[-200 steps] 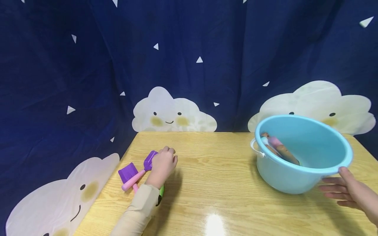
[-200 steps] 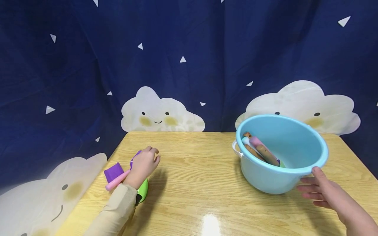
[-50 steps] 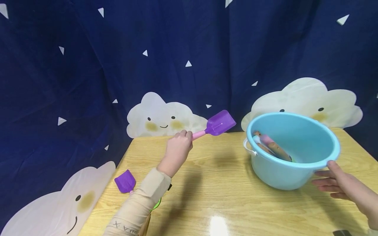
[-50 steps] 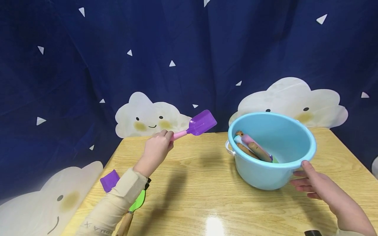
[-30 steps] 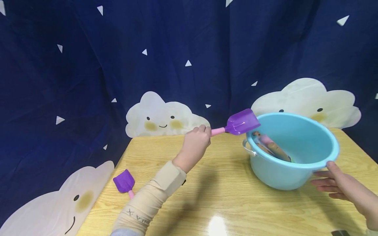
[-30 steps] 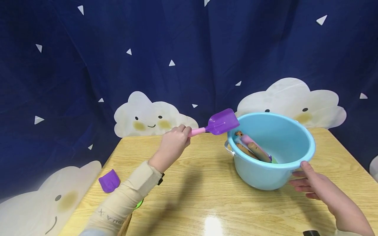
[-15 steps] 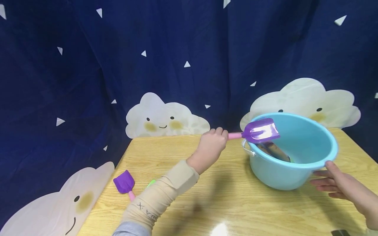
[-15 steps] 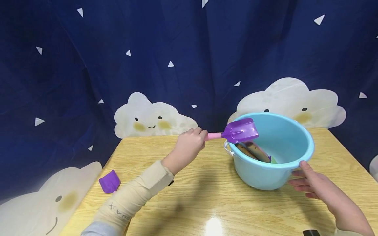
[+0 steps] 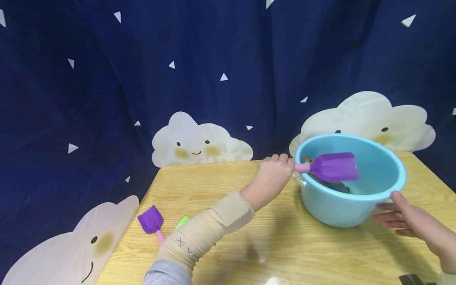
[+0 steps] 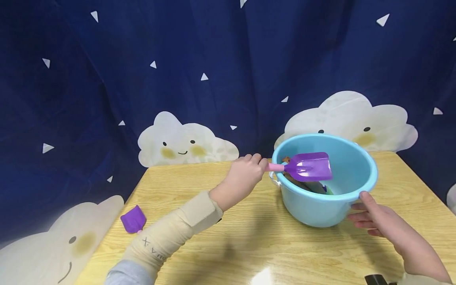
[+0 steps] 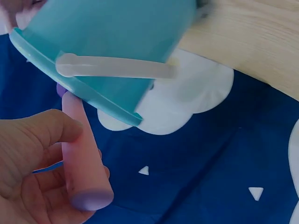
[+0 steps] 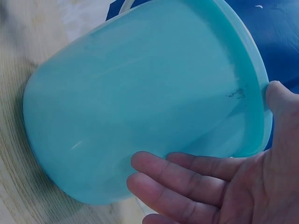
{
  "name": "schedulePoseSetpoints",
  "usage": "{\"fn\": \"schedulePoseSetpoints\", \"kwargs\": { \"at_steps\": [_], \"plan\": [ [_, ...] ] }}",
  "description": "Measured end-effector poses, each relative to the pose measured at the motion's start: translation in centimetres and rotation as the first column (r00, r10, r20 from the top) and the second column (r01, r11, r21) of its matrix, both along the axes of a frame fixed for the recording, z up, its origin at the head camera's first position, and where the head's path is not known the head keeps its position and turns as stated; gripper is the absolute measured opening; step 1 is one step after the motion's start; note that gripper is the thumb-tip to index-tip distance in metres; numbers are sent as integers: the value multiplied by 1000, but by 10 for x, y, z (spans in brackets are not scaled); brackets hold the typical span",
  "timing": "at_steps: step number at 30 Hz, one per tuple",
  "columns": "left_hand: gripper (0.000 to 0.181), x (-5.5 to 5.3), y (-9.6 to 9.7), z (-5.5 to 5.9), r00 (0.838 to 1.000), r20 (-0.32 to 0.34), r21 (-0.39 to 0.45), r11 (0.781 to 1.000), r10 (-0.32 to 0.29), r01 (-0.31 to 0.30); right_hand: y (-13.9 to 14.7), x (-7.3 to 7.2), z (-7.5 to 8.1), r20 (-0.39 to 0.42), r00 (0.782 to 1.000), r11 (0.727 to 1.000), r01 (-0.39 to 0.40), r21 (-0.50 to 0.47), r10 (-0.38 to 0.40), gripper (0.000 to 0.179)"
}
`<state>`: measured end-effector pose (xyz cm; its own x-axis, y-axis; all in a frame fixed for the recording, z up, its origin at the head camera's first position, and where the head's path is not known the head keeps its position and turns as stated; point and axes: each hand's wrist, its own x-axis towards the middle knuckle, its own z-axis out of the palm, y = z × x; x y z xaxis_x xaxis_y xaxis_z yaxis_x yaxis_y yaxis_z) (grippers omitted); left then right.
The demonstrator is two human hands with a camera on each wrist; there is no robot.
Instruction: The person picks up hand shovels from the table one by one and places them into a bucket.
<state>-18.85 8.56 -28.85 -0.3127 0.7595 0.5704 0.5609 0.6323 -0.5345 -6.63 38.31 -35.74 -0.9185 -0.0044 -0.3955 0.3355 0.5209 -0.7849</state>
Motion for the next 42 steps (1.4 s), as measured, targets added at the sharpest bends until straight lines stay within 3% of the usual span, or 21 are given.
{"fn": "schedulePoseSetpoints", "kwargs": {
  "at_steps": [6,9,11,15,21,23,26,28,30,33,36,37,40,42],
  "plan": [
    [14,3,17,7,999,30,-98,995,-15,18,-3,-2,4,-14,1000,1000,15,-4,-15,89],
    [21,3,31,15,988,152,-230,973,30,6,-2,-3,0,-27,999,1000,18,-8,-18,89],
    [22,3,40,21,961,265,-314,949,82,6,-2,-4,0,-25,1000,1000,16,-10,-17,90],
    [27,1,56,27,882,430,-405,914,193,-3,-4,-3,1,-23,1000,1000,12,-11,-12,90],
    [29,-4,74,24,842,519,-371,927,149,65,-2,-2,1,-3,1000,1000,4,-7,-4,90],
    [31,-6,85,23,802,573,-381,921,170,76,-1,-2,0,-11,1000,1000,0,-5,0,89],
    [30,-6,102,21,738,623,-437,898,257,56,0,-3,-5,0,1000,1000,24,-18,-24,90],
    [28,-7,110,19,719,627,-472,880,300,44,0,-4,-7,6,999,999,32,-28,-32,91],
    [26,-7,114,16,720,627,-472,880,298,47,-2,-4,-7,20,999,999,37,-33,-36,92],
    [21,-7,112,11,720,649,-440,893,245,92,-4,0,-5,16,1000,1000,6,-25,-6,90],
    [19,-8,104,7,689,707,-349,926,161,142,-6,1,-2,24,1000,1000,2,-25,-1,90],
    [18,-9,100,7,685,717,-320,934,130,157,-6,1,-2,21,1000,1000,1,-26,0,90],
    [18,-11,86,8,704,709,-229,957,38,179,-6,1,-2,11,1000,1000,3,-28,-2,90],
    [18,-13,75,10,740,673,-195,964,-3,181,-4,1,-1,-6,1000,1000,6,-26,-6,89]
  ]
}}
